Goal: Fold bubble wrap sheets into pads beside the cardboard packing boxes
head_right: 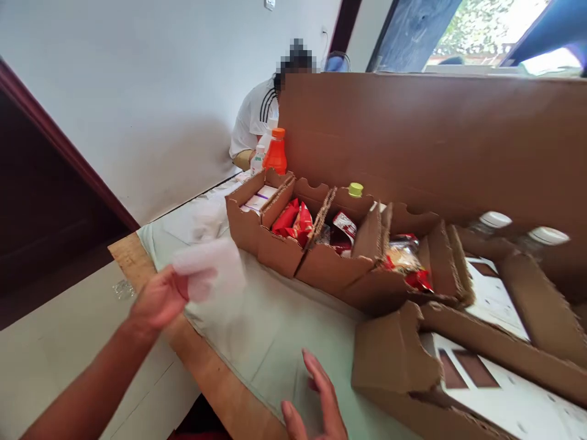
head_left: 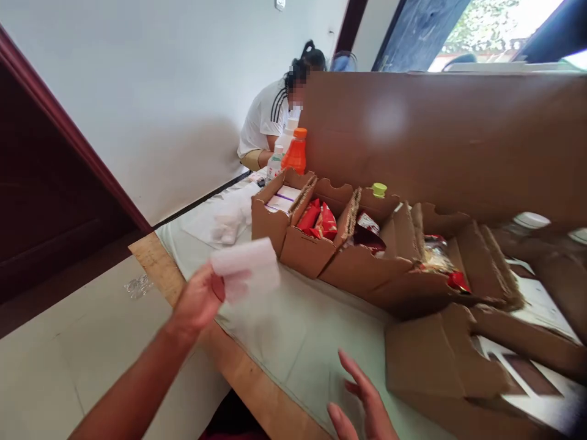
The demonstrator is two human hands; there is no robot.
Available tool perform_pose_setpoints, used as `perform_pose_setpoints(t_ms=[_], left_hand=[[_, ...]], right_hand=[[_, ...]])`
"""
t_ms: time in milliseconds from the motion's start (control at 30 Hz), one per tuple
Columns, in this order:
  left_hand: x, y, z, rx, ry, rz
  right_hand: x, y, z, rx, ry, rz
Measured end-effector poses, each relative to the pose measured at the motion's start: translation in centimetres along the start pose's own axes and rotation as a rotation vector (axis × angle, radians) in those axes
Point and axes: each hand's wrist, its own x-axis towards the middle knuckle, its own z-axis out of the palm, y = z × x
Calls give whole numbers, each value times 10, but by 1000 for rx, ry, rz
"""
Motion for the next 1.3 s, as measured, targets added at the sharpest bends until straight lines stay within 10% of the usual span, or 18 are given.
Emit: perform_pose_setpoints(t_ms=[200, 367, 600, 667, 867, 1100, 1300], left_hand=[[-79, -100, 50, -89, -199, -383], [-87, -93, 27, 251, 45, -2], [-109, -64, 101, 907, -1128, 571], [-113, -73, 123, 1025, -1301, 639], [-79, -74, 110, 1364, -1283, 462], [-37, -51, 96, 1034, -1246, -395], [-12, -78, 89, 1500, -1030, -117]], right_hand=[[10, -45, 6, 426, -30, 227], [-1, -39, -41, 362, -134, 352], [5, -66, -106, -42, -548, 82], [2, -77, -117, -129, -593, 19], [-38, -77, -178, -132, -391, 38], [-55, -25, -196, -125, -396, 378], [-50, 27, -181, -584, -213, 475]])
